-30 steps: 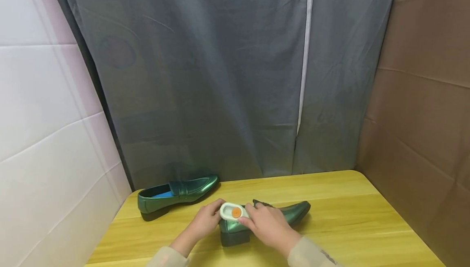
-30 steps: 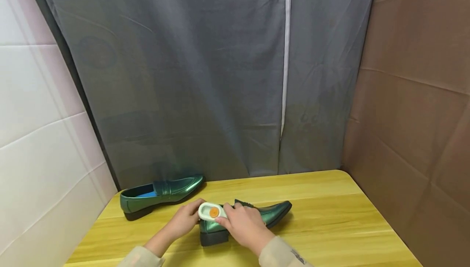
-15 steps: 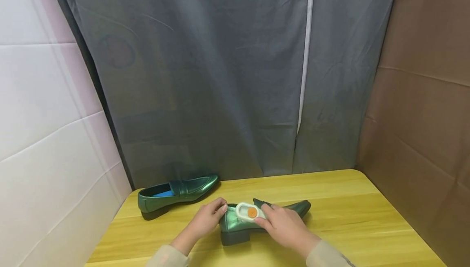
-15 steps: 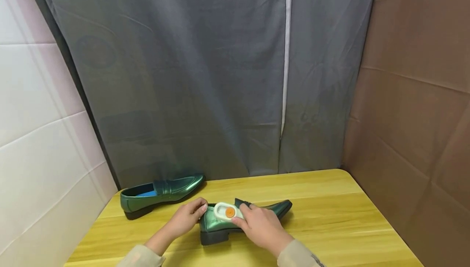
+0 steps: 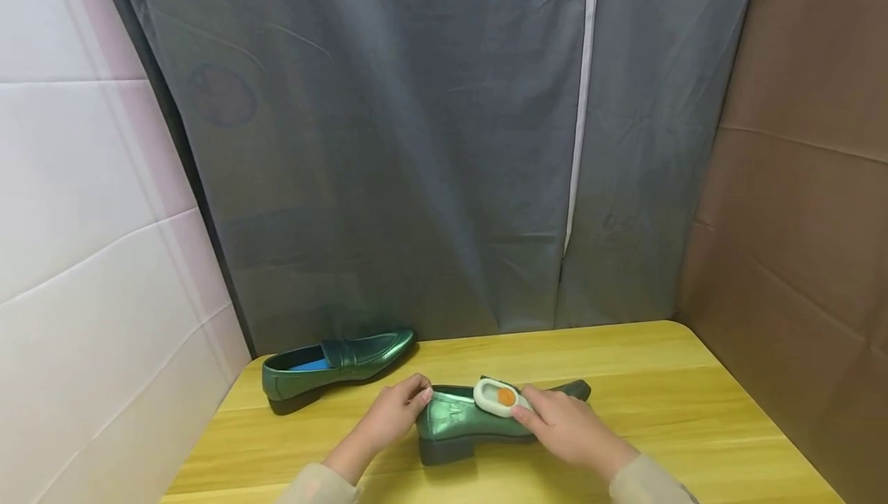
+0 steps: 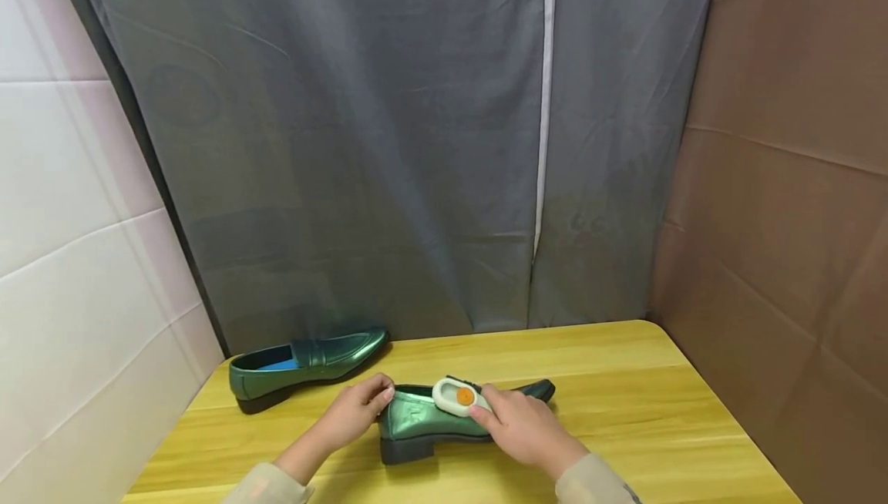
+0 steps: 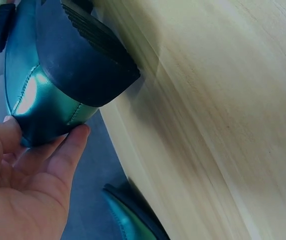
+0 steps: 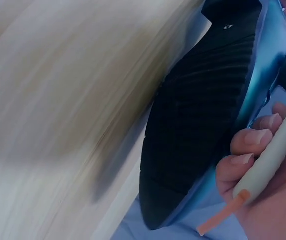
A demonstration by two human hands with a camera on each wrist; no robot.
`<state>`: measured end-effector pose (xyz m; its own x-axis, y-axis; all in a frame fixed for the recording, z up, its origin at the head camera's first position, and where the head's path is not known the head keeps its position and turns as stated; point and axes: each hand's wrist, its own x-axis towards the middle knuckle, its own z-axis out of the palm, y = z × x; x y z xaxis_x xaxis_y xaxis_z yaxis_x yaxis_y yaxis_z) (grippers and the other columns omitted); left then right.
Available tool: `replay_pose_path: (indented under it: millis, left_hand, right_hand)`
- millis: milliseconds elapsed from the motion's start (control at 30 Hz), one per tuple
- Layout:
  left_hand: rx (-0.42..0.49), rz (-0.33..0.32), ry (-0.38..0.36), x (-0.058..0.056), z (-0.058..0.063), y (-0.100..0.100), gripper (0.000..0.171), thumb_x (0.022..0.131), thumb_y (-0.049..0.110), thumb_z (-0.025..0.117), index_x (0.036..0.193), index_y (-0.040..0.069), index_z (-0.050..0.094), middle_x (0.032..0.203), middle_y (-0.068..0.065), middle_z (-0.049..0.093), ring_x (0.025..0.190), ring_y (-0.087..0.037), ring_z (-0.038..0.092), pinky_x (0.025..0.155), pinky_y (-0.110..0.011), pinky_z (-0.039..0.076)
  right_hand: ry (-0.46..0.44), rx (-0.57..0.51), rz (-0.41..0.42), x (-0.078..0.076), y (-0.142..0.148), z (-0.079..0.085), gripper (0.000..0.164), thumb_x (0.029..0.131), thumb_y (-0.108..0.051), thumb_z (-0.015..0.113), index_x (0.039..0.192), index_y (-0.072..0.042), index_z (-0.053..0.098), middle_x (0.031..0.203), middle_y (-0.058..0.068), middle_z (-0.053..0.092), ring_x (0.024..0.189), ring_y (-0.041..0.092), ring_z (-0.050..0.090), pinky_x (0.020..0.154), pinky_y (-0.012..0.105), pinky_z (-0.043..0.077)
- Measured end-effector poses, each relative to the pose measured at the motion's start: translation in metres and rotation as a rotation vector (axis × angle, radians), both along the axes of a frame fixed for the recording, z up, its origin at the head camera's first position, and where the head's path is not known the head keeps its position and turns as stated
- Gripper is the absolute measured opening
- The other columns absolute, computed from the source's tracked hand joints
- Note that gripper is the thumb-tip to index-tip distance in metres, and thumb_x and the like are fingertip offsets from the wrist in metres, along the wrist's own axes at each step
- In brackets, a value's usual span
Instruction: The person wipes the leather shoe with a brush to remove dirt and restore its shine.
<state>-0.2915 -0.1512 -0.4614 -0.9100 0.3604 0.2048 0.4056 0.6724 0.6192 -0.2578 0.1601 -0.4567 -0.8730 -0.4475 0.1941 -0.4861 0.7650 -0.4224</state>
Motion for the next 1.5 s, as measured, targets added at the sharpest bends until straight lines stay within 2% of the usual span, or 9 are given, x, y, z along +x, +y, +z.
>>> replay_pose_path:
  millis: [233, 600, 833, 933, 1000, 1067, 1233, 1400, 1500]
  left_hand:
    - [-0.011, 0.025, 0.031, -0.002, -0.002, 0.0, 0.013, 0.105, 0.023, 0.055, 0.1, 0.014, 0.064, 0.072, 0.008, 0.054, 0.068, -0.008, 0.049, 0.064, -0.025, 0.042]
    - [-0.004, 0.027, 0.013, -0.003, 0.0, 0.002, 0.014, 0.105, 0.022, 0.055, 0.101, 0.013, 0.065, 0.073, 0.007, 0.054, 0.069, -0.01, 0.049, 0.065, -0.026, 0.042]
    - [-0.002, 0.031, 0.005, -0.003, 0.0, 0.001, 0.012, 0.104, 0.02, 0.056, 0.101, 0.013, 0.065, 0.074, 0.006, 0.056, 0.07, -0.012, 0.049, 0.066, -0.027, 0.042]
    - [-0.01, 0.026, 0.019, -0.003, -0.001, 0.002, 0.012, 0.104, 0.02, 0.056, 0.101, 0.013, 0.065, 0.075, 0.007, 0.057, 0.071, -0.011, 0.05, 0.067, -0.027, 0.043]
    - [-0.009, 0.023, 0.024, -0.003, -0.002, 0.003, 0.012, 0.104, 0.02, 0.056, 0.1, 0.013, 0.065, 0.075, 0.007, 0.056, 0.071, -0.011, 0.05, 0.066, -0.027, 0.042]
    - [-0.008, 0.019, 0.026, -0.003, -0.002, 0.003, 0.014, 0.104, 0.022, 0.056, 0.101, 0.013, 0.065, 0.075, 0.008, 0.056, 0.071, -0.01, 0.049, 0.066, -0.026, 0.042]
    - [-0.001, 0.009, 0.015, -0.002, -0.002, 0.003, 0.018, 0.105, 0.026, 0.055, 0.101, 0.013, 0.065, 0.074, 0.008, 0.054, 0.069, -0.009, 0.048, 0.065, -0.026, 0.041]
    - [0.001, 0.018, 0.015, -0.002, -0.002, 0.003, 0.015, 0.105, 0.024, 0.055, 0.1, 0.013, 0.064, 0.074, 0.008, 0.054, 0.069, -0.009, 0.048, 0.065, -0.026, 0.041]
    - [-0.001, 0.023, 0.018, -0.003, -0.002, 0.002, 0.014, 0.105, 0.023, 0.055, 0.1, 0.013, 0.064, 0.075, 0.008, 0.055, 0.071, -0.01, 0.049, 0.066, -0.026, 0.041]
  right_hand:
    - [-0.014, -0.017, -0.044, -0.001, 0.015, -0.008, 0.031, 0.107, -0.052, 0.039, 0.1, -0.024, 0.049, 0.072, -0.012, 0.045, 0.066, 0.005, 0.045, 0.058, 0.026, 0.037]
    - [-0.082, -0.022, -0.119, -0.002, 0.042, -0.013, 0.033, 0.106, -0.055, 0.039, 0.102, -0.024, 0.051, 0.071, -0.009, 0.046, 0.065, 0.008, 0.044, 0.058, 0.028, 0.036]
    - [-0.108, -0.026, -0.193, -0.004, 0.053, -0.009, 0.041, 0.104, -0.056, 0.044, 0.115, -0.02, 0.06, 0.086, -0.005, 0.062, 0.077, 0.017, 0.057, 0.066, 0.04, 0.046]
    - [-0.098, -0.01, -0.247, -0.004, 0.061, -0.009, 0.047, 0.104, -0.056, 0.045, 0.122, -0.017, 0.063, 0.104, 0.001, 0.071, 0.093, 0.025, 0.067, 0.077, 0.049, 0.054]
    - [-0.086, 0.003, -0.274, -0.005, 0.066, -0.009, 0.052, 0.103, -0.057, 0.045, 0.125, -0.015, 0.065, 0.115, 0.005, 0.073, 0.104, 0.031, 0.069, 0.086, 0.055, 0.055]
    - [-0.077, 0.021, -0.291, -0.007, 0.071, -0.008, 0.054, 0.103, -0.058, 0.045, 0.126, -0.013, 0.065, 0.117, 0.007, 0.072, 0.106, 0.033, 0.069, 0.088, 0.057, 0.054]
    - [-0.057, 0.07, -0.318, -0.011, 0.08, -0.005, 0.051, 0.102, -0.059, 0.045, 0.114, -0.013, 0.066, 0.098, 0.002, 0.071, 0.089, 0.024, 0.067, 0.072, 0.049, 0.053]
    - [-0.07, 0.082, -0.345, -0.014, 0.086, -0.004, 0.048, 0.103, -0.06, 0.043, 0.097, -0.016, 0.06, 0.073, -0.001, 0.056, 0.067, 0.018, 0.053, 0.057, 0.037, 0.041]
    - [-0.074, 0.08, -0.359, -0.014, 0.089, -0.003, 0.047, 0.103, -0.06, 0.042, 0.093, -0.016, 0.057, 0.068, -0.001, 0.048, 0.062, 0.018, 0.046, 0.054, 0.034, 0.035]
